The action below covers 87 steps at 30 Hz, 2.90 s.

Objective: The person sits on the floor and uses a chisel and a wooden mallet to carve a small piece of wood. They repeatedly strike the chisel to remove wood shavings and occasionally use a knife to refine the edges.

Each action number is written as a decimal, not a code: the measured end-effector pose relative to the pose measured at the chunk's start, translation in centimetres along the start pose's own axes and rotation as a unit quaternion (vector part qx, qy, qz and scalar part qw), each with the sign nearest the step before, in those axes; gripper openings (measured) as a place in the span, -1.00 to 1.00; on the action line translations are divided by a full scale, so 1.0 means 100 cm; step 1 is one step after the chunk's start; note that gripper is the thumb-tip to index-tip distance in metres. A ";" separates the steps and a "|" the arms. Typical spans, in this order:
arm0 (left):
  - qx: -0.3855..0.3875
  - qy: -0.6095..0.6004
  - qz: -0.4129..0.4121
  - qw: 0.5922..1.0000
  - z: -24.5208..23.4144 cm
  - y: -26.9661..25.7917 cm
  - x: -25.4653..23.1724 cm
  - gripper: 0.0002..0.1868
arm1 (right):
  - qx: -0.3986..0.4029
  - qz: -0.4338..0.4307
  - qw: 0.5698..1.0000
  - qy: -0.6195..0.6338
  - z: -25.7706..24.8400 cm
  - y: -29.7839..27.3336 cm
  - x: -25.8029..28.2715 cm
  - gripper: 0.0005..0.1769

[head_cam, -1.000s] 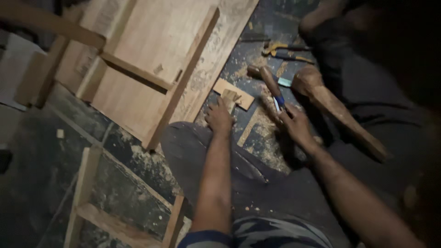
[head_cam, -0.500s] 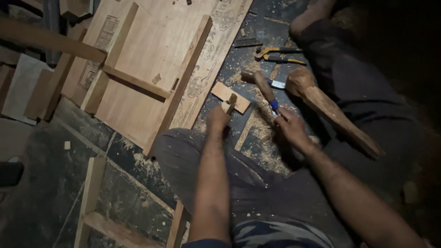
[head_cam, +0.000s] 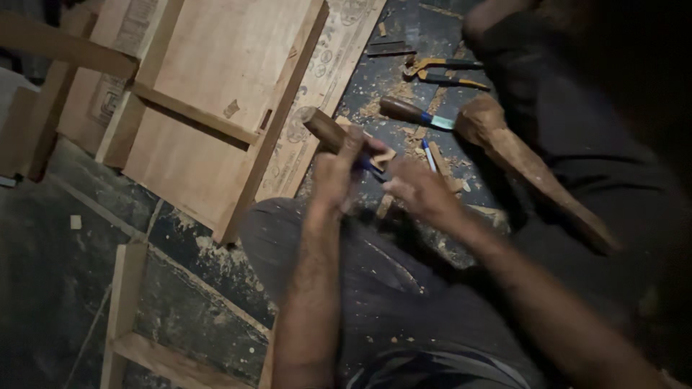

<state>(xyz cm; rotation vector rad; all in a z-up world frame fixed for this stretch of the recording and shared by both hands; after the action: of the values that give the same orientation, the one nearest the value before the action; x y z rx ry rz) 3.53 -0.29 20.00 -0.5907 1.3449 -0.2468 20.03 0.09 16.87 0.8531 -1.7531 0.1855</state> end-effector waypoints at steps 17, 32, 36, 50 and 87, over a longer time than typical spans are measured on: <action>-0.120 0.025 0.213 0.969 -0.049 0.040 -0.023 -0.69 | 0.197 0.377 0.815 -0.394 -0.138 -0.114 -0.087 0.00; -0.037 0.025 0.226 0.973 -0.033 0.046 0.006 -0.77 | 0.061 0.207 0.926 -0.309 -0.130 -0.063 -0.002 -0.03; -0.039 0.022 0.251 0.967 -0.044 0.053 0.023 -0.81 | -0.029 -0.100 0.959 -0.264 -0.126 -0.023 0.102 -0.04; 0.013 -0.174 0.126 0.977 -0.056 0.082 0.063 -0.84 | 0.007 -0.281 0.901 -0.331 -0.054 0.021 0.168 -0.17; -0.187 -0.031 0.320 0.928 -0.031 0.071 -0.019 -0.81 | 0.152 0.300 0.886 -0.319 -0.129 -0.069 -0.032 0.01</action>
<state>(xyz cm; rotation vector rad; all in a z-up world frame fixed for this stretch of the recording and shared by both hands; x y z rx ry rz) -0.98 5.71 17.48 -0.4360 1.4595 0.5683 34.66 3.24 16.73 0.5849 -2.6391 0.6625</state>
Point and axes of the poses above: each hand's wrist, its own y-axis towards the middle knuckle, its own z-axis out of the palm, x = y × z, the point moved 7 cm from there along y, towards the middle knuckle, and after that the axes turned 12 degrees about -z, right-handed, at the moved point
